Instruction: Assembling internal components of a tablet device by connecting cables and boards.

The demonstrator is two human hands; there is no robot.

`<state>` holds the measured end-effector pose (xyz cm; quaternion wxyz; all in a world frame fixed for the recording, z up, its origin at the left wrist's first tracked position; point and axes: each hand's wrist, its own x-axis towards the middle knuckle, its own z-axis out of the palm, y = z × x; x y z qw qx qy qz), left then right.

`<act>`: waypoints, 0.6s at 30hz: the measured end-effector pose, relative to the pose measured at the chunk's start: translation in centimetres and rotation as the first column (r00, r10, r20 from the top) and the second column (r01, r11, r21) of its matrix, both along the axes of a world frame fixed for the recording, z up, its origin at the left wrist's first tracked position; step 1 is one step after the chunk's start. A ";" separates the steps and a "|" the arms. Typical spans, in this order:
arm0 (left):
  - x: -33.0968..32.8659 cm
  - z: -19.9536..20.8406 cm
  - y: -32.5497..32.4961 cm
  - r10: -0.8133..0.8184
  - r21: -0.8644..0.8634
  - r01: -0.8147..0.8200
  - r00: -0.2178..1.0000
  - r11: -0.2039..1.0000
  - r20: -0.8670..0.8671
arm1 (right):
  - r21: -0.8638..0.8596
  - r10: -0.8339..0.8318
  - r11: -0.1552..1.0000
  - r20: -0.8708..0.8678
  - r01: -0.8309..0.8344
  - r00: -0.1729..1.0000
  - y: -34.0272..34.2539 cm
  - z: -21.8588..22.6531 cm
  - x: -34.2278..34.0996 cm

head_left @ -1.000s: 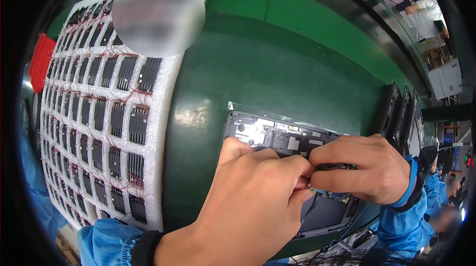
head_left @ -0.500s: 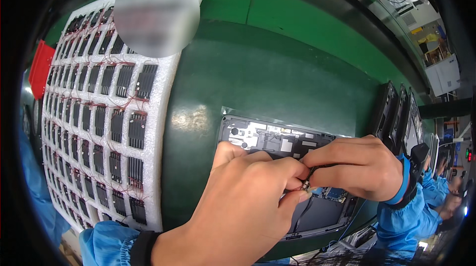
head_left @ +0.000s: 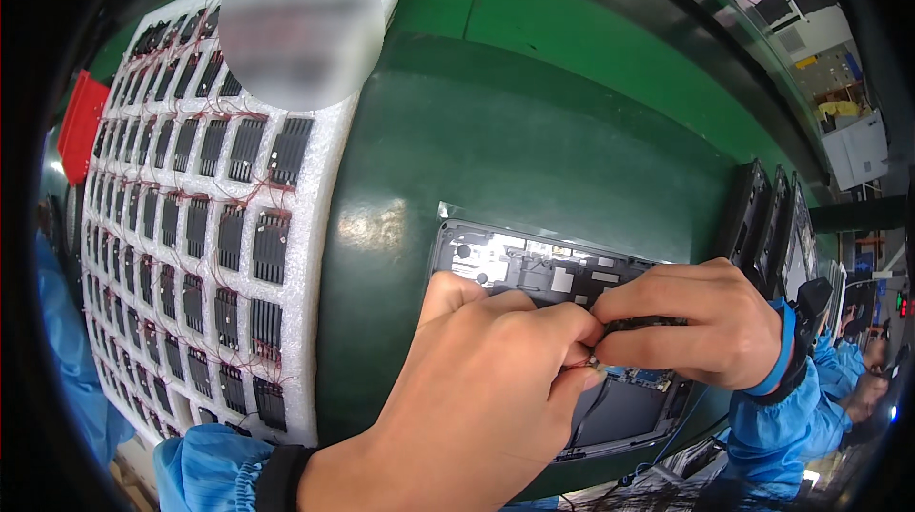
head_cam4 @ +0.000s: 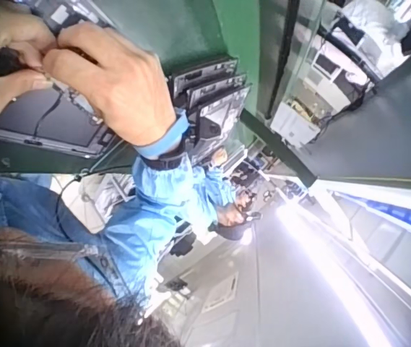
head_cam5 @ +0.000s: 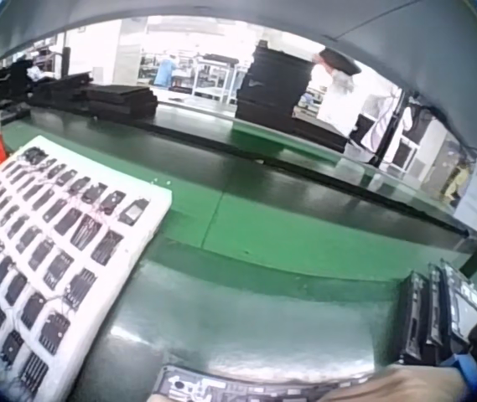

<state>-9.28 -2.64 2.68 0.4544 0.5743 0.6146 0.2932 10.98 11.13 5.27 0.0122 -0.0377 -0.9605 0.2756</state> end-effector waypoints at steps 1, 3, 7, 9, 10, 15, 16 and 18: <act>0.1 -0.4 -0.1 0.009 0.038 -0.010 1.000 0.999 0.020 | -0.002 -0.001 1.000 0.000 0.001 1.000 0.0 0.0 0.0; 0.2 -0.6 -0.3 0.018 0.075 -0.021 0.999 0.997 0.040 | -0.004 -0.002 1.000 -0.005 0.002 1.000 0.0 -0.1 0.0; 0.3 -0.4 -0.3 0.032 0.064 -0.034 0.999 0.997 0.027 | -0.002 -0.002 1.000 -0.026 0.002 1.000 -0.1 -0.3 0.1; 0.4 0.2 -0.2 0.039 0.038 -0.040 0.999 0.998 0.027 | 0.003 -0.004 1.000 -0.021 0.004 1.000 -0.1 -0.2 0.3; 0.4 0.6 0.0 0.035 0.020 -0.035 0.999 0.999 0.003 | 0.007 -0.007 1.000 -0.015 0.007 1.000 -0.1 -0.2 0.3; -0.2 0.9 0.3 0.105 -0.146 -0.056 0.929 0.988 0.355 | 0.021 -0.009 1.000 -0.033 0.010 0.999 -0.4 -0.4 -0.2; -0.2 1.5 0.5 0.110 -0.189 -0.049 0.938 0.981 0.327 | 0.025 -0.016 1.000 -0.022 0.016 1.000 -0.3 -0.1 -0.1; 0.1 1.8 0.6 0.108 -0.231 -0.041 0.953 0.972 0.284 | 0.033 -0.073 0.997 -0.100 0.076 0.992 -0.5 0.1 0.7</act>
